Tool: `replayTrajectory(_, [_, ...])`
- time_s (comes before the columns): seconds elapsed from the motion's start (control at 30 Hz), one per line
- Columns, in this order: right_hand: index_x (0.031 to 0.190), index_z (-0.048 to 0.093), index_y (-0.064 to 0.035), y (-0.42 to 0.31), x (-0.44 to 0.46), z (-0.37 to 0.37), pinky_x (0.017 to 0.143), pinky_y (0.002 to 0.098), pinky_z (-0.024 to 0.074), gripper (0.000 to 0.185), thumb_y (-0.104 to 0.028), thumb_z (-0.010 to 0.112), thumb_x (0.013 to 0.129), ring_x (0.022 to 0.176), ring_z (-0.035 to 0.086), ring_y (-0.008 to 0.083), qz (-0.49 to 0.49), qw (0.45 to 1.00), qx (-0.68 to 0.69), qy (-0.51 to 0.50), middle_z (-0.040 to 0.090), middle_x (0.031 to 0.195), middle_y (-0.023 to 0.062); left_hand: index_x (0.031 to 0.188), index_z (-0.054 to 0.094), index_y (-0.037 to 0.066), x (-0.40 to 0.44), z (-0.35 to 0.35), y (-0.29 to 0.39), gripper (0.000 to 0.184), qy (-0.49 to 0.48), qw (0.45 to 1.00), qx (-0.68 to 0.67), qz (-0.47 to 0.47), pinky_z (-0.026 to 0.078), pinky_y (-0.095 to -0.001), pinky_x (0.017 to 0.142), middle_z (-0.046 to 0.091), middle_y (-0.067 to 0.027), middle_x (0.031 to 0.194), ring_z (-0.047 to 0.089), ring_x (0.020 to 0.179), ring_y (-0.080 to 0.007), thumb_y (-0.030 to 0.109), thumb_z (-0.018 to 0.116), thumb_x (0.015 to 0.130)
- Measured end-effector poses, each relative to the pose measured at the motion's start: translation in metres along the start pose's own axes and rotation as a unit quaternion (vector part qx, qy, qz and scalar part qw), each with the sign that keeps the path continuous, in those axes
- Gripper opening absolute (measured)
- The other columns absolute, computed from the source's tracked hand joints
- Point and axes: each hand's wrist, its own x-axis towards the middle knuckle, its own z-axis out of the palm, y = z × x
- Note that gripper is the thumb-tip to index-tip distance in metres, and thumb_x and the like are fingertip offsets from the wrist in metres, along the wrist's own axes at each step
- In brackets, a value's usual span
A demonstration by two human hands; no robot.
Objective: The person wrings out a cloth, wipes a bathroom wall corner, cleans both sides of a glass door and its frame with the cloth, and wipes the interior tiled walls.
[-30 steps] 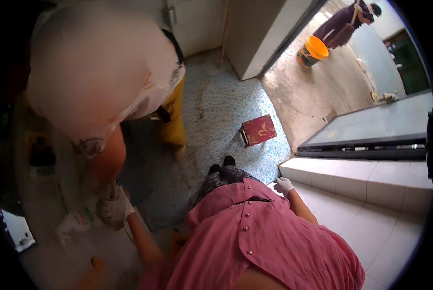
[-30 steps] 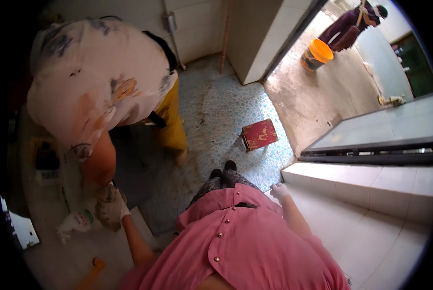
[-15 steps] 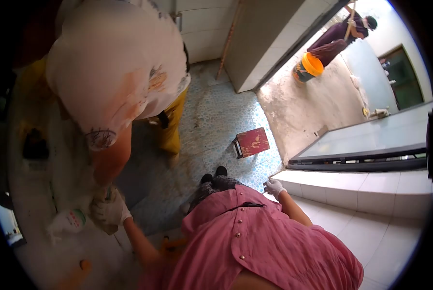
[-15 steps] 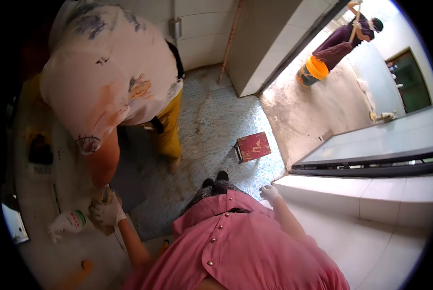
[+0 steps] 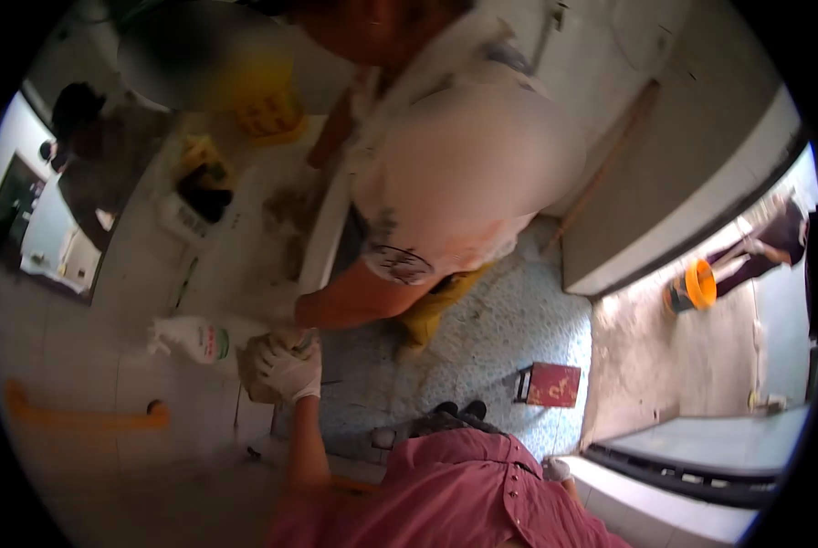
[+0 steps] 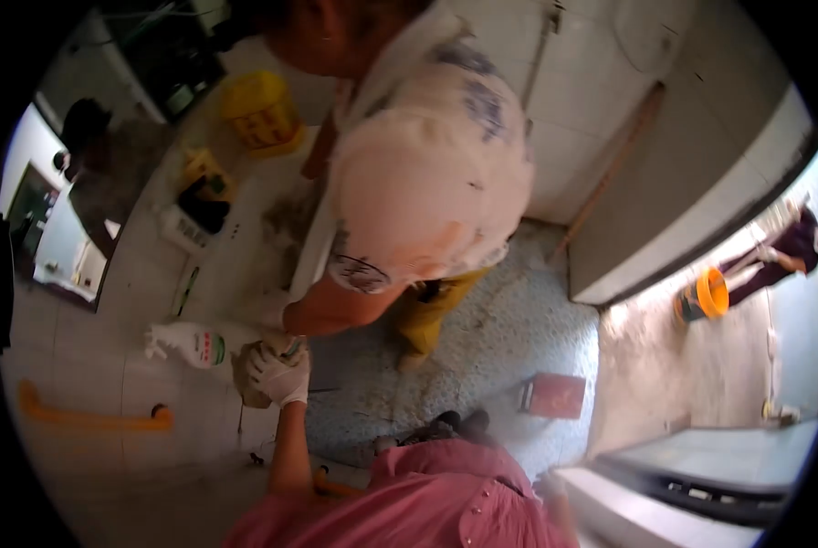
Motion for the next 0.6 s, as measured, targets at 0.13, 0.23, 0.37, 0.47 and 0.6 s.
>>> replayTrajectory(0.13, [0.108, 0.06, 0.0008, -0.039, -0.005, 0.001, 0.057, 0.0369, 0.0494, 0.034, -0.024, 0.048, 0.088, 0.067, 0.061, 0.0285, 0.224, 0.962, 0.156, 0.026, 0.065, 0.084, 0.0194, 0.132, 0.044, 0.003, 0.002, -0.005, 0.001, 0.087, -0.039, 0.999, -0.012, -0.006, 0.028, -0.0539, 0.1, 0.038, -0.0172, 0.137, 0.034, 0.125, -0.036, 0.066, 0.06, 0.074])
replayTrajectory(0.23, [0.104, 0.06, 0.0008, -0.064, -0.002, -0.001, 0.055, 0.0379, 0.0488, 0.031, -0.023, 0.047, 0.09, 0.066, 0.061, 0.03, 0.198, 0.963, 0.182, 0.019, 0.065, 0.083, 0.0198, 0.13, 0.045, 0.002, 0.002, -0.006, 0.001, 0.086, -0.052, 0.999, -0.003, -0.001, 0.029, -0.0538, 0.098, 0.039, -0.0171, 0.135, 0.034, 0.124, -0.0364, 0.066, 0.06, 0.074])
replayTrajectory(0.37, [0.102, 0.06, 0.0004, -0.047, 0.031, -0.001, 0.055, 0.0391, 0.0483, 0.025, -0.019, 0.048, 0.091, 0.066, 0.061, 0.0318, 0.19, 0.951, 0.244, 0.007, 0.064, 0.079, 0.0192, 0.129, 0.046, 0.001, 0.002, -0.006, 0.0, 0.084, -0.059, 0.998, -0.003, 0.006, 0.031, -0.0539, 0.096, 0.041, -0.0167, 0.133, 0.036, 0.122, -0.0365, 0.065, 0.06, 0.075])
replayTrajectory(0.47, [0.104, 0.061, 0.0031, -0.053, 0.036, -0.002, 0.057, 0.0371, 0.0519, 0.035, -0.025, 0.041, 0.097, 0.066, 0.064, 0.0268, 0.145, 0.963, 0.226, -0.022, 0.068, 0.087, 0.0204, 0.126, 0.048, 0.002, 0.0, -0.007, 0.0, 0.081, -0.042, 0.999, -0.014, 0.016, 0.033, -0.053, 0.094, 0.044, -0.0157, 0.129, 0.039, 0.119, -0.0358, 0.064, 0.061, 0.076])
replayTrajectory(0.6, [0.101, 0.062, 0.0014, -0.074, 0.029, 0.009, 0.054, 0.0361, 0.0479, 0.033, -0.027, 0.046, 0.096, 0.064, 0.062, 0.0249, 0.13, 0.975, 0.177, 0.018, 0.067, 0.082, 0.0178, 0.123, 0.05, 0.004, -0.001, -0.003, -0.001, 0.075, -0.03, 0.999, -0.011, 0.034, 0.036, -0.0513, 0.09, 0.047, -0.0135, 0.124, 0.043, 0.115, -0.0348, 0.06, 0.064, 0.075])
